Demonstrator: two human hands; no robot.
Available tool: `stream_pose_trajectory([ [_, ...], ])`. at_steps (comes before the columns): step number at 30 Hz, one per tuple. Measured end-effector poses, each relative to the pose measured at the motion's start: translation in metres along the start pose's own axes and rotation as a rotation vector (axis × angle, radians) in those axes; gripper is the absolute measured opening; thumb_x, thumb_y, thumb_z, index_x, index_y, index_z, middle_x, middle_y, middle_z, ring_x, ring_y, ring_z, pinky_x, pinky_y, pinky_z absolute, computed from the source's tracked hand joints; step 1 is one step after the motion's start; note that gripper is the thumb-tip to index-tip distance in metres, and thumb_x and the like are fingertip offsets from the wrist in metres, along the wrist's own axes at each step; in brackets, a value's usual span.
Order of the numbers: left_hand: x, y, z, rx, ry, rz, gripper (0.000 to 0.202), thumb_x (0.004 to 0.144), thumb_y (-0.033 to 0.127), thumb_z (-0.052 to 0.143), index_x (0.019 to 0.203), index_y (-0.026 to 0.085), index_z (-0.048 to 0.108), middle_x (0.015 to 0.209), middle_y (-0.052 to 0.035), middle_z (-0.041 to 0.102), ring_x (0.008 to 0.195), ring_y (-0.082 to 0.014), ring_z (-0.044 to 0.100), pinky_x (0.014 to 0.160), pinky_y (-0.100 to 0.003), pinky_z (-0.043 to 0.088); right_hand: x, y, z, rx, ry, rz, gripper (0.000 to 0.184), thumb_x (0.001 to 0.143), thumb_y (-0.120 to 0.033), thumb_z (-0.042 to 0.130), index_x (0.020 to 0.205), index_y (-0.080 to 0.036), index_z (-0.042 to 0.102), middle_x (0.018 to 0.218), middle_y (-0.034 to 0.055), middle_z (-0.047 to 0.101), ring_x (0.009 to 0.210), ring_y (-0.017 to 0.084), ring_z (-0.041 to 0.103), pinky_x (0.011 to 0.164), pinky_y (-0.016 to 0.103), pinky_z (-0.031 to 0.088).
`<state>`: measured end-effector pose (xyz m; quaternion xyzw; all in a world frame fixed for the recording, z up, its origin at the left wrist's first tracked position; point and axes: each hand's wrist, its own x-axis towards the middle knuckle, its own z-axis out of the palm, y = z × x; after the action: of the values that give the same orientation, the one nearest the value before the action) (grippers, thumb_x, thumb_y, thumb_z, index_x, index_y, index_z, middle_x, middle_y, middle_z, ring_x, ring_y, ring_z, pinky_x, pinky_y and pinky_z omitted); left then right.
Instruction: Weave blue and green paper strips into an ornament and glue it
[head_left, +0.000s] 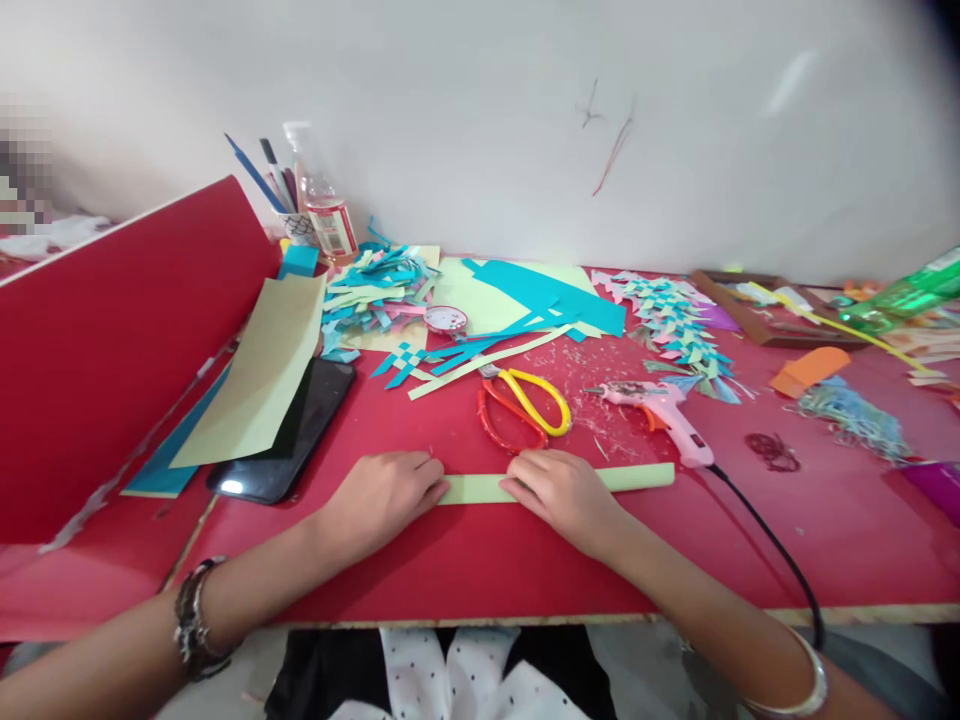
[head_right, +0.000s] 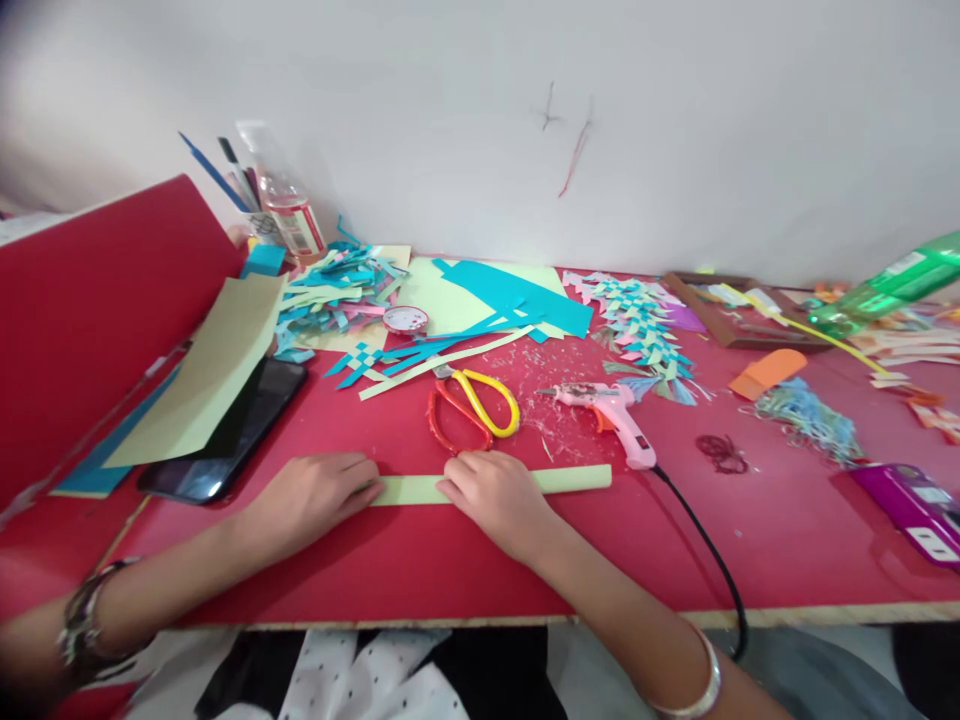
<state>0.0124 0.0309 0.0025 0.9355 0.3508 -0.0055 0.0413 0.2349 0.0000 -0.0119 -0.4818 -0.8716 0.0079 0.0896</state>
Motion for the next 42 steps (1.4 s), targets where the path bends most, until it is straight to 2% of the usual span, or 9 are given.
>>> stream_pose_trajectory([
  [9, -0.003, 0.007, 0.002, 0.057, -0.021, -0.142, 0.025, 0.087, 0.026, 0.031, 0.074, 0.017, 0.051, 0.065, -0.0011, 0.055, 0.059, -0.0166, 0.055, 0.046, -0.023, 0.032, 0.0, -0.001, 0.002, -0.026, 0.042, -0.023, 0.029, 0.088, -0.027, 0.037, 0.066, -0.017, 0.052, 0.062, 0.0006, 0.053, 0.06, 0.012, 0.049, 0.059, 0.023, 0.03],
  [18, -0.001, 0.007, 0.002, 0.059, -0.068, -0.186, 0.022, 0.088, 0.024, 0.03, 0.08, 0.018, 0.049, 0.07, -0.0026, 0.056, 0.063, -0.0181, 0.056, 0.046, -0.024, 0.034, -0.001, -0.003, 0.002, -0.065, 0.02, 0.002, 0.024, 0.086, -0.024, 0.04, 0.066, -0.018, 0.052, 0.064, -0.0002, 0.053, 0.062, 0.012, 0.049, 0.06, 0.025, 0.028],
  [23, -0.008, -0.003, 0.005, 0.012, -0.042, -0.135, 0.022, 0.088, 0.026, 0.029, 0.082, 0.017, 0.049, 0.07, -0.0017, 0.054, 0.063, -0.0156, 0.055, 0.05, -0.023, 0.038, 0.0, -0.004, 0.003, -0.07, 0.011, 0.025, 0.021, 0.085, -0.022, 0.043, 0.066, -0.018, 0.051, 0.064, -0.0012, 0.054, 0.062, 0.012, 0.049, 0.059, 0.025, 0.027],
  [27, -0.019, -0.01, 0.01, -0.009, 0.03, -0.112, 0.024, 0.088, 0.024, 0.027, 0.101, 0.017, 0.046, 0.088, -0.0054, 0.056, 0.075, -0.0165, 0.057, 0.061, -0.026, 0.044, 0.001, -0.004, 0.002, -0.086, -0.007, 0.03, 0.019, 0.084, -0.021, 0.042, 0.068, -0.018, 0.051, 0.066, -0.0004, 0.054, 0.064, 0.013, 0.049, 0.06, 0.026, 0.027],
  [29, -0.022, -0.011, 0.012, -0.011, 0.051, -0.117, 0.026, 0.089, 0.024, 0.027, 0.106, 0.017, 0.045, 0.093, -0.0067, 0.056, 0.079, -0.0172, 0.057, 0.064, -0.027, 0.045, 0.002, -0.007, -0.001, -0.099, -0.026, 0.037, 0.018, 0.084, -0.02, 0.041, 0.069, -0.017, 0.051, 0.067, 0.0003, 0.055, 0.065, 0.014, 0.049, 0.06, 0.026, 0.027],
  [35, -0.023, -0.008, 0.01, -0.088, 0.066, -0.146, 0.028, 0.089, 0.025, 0.027, 0.102, 0.017, 0.05, 0.091, -0.006, 0.057, 0.08, -0.0167, 0.057, 0.068, -0.028, 0.046, 0.015, -0.025, -0.01, -0.014, -0.058, 0.075, 0.018, 0.084, -0.03, 0.043, 0.073, -0.017, 0.05, 0.071, 0.0015, 0.056, 0.068, 0.014, 0.05, 0.058, 0.026, 0.026],
  [42, -0.031, -0.007, 0.009, -0.172, 0.12, -0.239, 0.029, 0.088, 0.031, 0.029, 0.096, 0.019, 0.054, 0.091, -0.0047, 0.059, 0.082, -0.017, 0.057, 0.071, -0.028, 0.046, 0.026, -0.033, -0.002, -0.046, -0.055, 0.022, 0.018, 0.084, -0.026, 0.046, 0.069, -0.018, 0.052, 0.067, 0.0004, 0.056, 0.063, 0.012, 0.051, 0.054, 0.026, 0.023],
])
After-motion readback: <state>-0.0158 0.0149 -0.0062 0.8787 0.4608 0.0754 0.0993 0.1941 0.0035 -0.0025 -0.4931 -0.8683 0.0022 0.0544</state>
